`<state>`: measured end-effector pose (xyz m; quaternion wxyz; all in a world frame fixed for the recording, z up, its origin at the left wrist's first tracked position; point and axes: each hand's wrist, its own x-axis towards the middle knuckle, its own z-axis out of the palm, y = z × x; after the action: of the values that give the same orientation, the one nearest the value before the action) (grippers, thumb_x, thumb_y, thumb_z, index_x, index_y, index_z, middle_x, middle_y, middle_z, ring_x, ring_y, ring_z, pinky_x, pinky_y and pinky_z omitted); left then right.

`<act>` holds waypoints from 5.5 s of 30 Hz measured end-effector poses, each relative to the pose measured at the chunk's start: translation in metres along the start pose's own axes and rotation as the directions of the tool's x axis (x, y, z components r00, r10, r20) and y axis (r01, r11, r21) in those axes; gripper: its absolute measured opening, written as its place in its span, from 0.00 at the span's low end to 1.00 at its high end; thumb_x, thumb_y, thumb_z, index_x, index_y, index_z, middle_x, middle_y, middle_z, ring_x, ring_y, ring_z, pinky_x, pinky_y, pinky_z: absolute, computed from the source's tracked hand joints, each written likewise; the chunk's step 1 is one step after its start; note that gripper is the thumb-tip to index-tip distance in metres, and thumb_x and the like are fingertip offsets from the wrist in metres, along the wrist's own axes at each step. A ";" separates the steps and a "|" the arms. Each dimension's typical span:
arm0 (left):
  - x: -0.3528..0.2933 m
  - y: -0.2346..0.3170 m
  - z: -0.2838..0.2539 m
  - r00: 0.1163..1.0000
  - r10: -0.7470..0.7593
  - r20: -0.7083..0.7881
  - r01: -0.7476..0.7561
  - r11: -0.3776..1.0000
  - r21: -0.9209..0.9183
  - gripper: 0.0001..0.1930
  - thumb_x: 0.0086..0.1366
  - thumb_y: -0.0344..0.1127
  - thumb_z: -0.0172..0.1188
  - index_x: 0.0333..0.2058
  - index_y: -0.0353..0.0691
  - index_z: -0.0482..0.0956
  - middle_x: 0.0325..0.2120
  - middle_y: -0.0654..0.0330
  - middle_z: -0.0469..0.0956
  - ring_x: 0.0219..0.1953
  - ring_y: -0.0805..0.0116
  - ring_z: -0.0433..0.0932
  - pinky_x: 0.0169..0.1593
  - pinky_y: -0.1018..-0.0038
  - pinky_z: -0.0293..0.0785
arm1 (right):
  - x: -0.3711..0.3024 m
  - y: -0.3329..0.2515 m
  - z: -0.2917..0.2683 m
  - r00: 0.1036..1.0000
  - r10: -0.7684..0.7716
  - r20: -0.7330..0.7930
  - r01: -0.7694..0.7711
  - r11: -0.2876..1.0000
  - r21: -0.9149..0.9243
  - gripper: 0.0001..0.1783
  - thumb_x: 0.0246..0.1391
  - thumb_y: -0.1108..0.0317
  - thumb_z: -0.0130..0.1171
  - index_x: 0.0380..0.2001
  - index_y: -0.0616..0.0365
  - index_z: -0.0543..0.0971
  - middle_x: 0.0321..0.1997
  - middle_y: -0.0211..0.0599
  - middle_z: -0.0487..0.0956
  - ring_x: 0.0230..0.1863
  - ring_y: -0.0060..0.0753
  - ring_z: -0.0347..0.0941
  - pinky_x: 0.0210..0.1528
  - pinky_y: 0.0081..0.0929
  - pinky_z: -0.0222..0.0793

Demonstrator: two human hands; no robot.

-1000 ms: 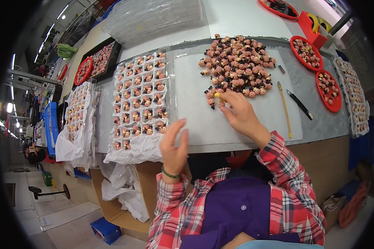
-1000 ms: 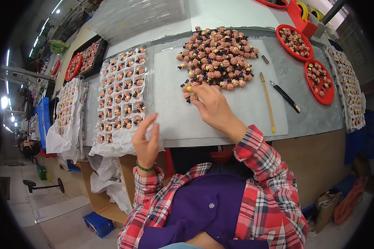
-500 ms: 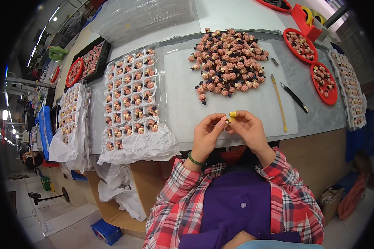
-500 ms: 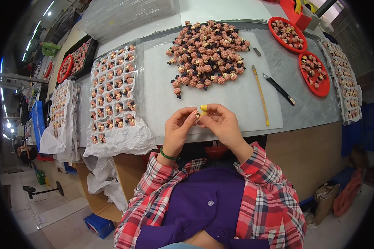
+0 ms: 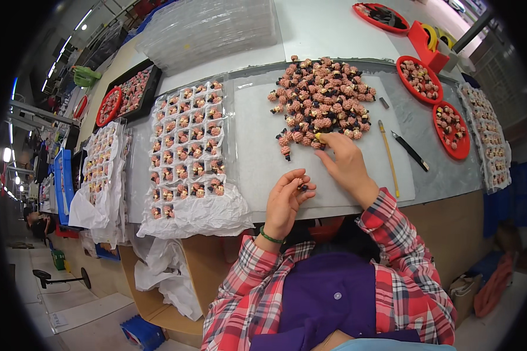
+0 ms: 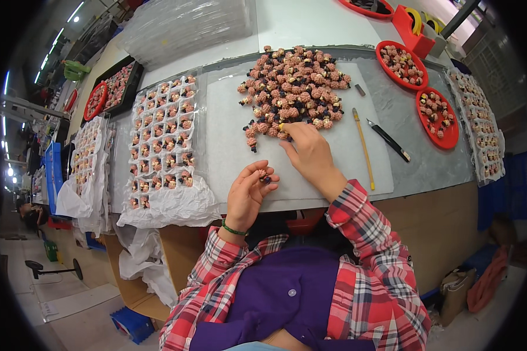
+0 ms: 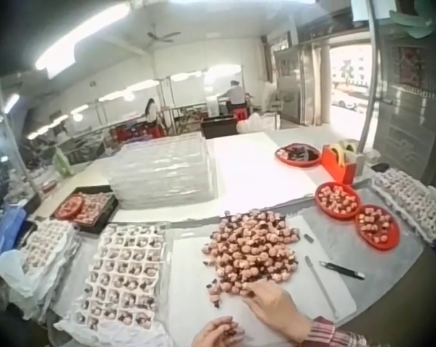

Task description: Placing doll heads into a plastic tray and covering the tray with a plastic sheet.

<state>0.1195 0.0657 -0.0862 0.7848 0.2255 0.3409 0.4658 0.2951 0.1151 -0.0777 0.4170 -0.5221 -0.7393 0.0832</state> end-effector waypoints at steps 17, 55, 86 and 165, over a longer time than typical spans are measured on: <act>0.003 -0.001 0.004 0.996 -0.085 0.010 0.085 0.996 -0.013 0.14 0.69 0.39 0.47 0.44 0.34 0.72 0.25 0.66 0.71 0.25 0.80 0.68 0.25 0.85 0.61 | -0.021 -0.040 -0.005 0.997 0.073 -0.021 -0.065 0.961 0.268 0.24 0.37 0.77 0.67 0.42 0.61 0.74 0.36 0.34 0.71 0.30 0.22 0.66 0.27 0.17 0.64; -0.023 0.004 -0.001 0.956 0.146 0.253 -0.287 0.623 0.727 0.23 0.60 0.28 0.58 0.55 0.34 0.66 0.43 0.55 0.71 0.45 0.70 0.73 0.46 0.76 0.73 | -0.061 -0.047 -0.005 0.838 0.377 0.396 -0.535 0.418 0.734 0.11 0.53 0.76 0.59 0.40 0.66 0.73 0.32 0.31 0.77 0.31 0.18 0.73 0.32 0.14 0.69; -0.083 0.088 -0.141 0.670 0.734 -0.113 0.434 -0.263 0.862 0.30 0.69 0.50 0.38 0.63 0.37 0.50 0.64 0.42 0.46 0.67 0.42 0.37 0.63 0.43 0.32 | -0.004 -0.002 0.001 0.968 0.252 0.019 -0.245 0.955 -0.168 0.18 0.48 0.60 0.62 0.39 0.62 0.75 0.34 0.42 0.77 0.28 0.39 0.74 0.31 0.32 0.70; 0.028 -0.026 0.000 0.967 0.194 0.162 -0.240 0.909 0.341 0.15 0.66 0.27 0.50 0.50 0.30 0.71 0.47 0.54 0.74 0.44 0.72 0.74 0.47 0.77 0.72 | -0.043 0.073 -0.105 0.872 0.446 -0.202 -0.470 0.878 -0.092 0.16 0.43 0.78 0.60 0.40 0.63 0.75 0.38 0.42 0.75 0.33 0.32 0.75 0.34 0.26 0.70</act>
<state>0.1443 0.0784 -0.1127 0.6937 0.4297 0.3430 0.4653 0.4244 0.0785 -0.0739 0.4114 -0.7154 -0.5587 0.0822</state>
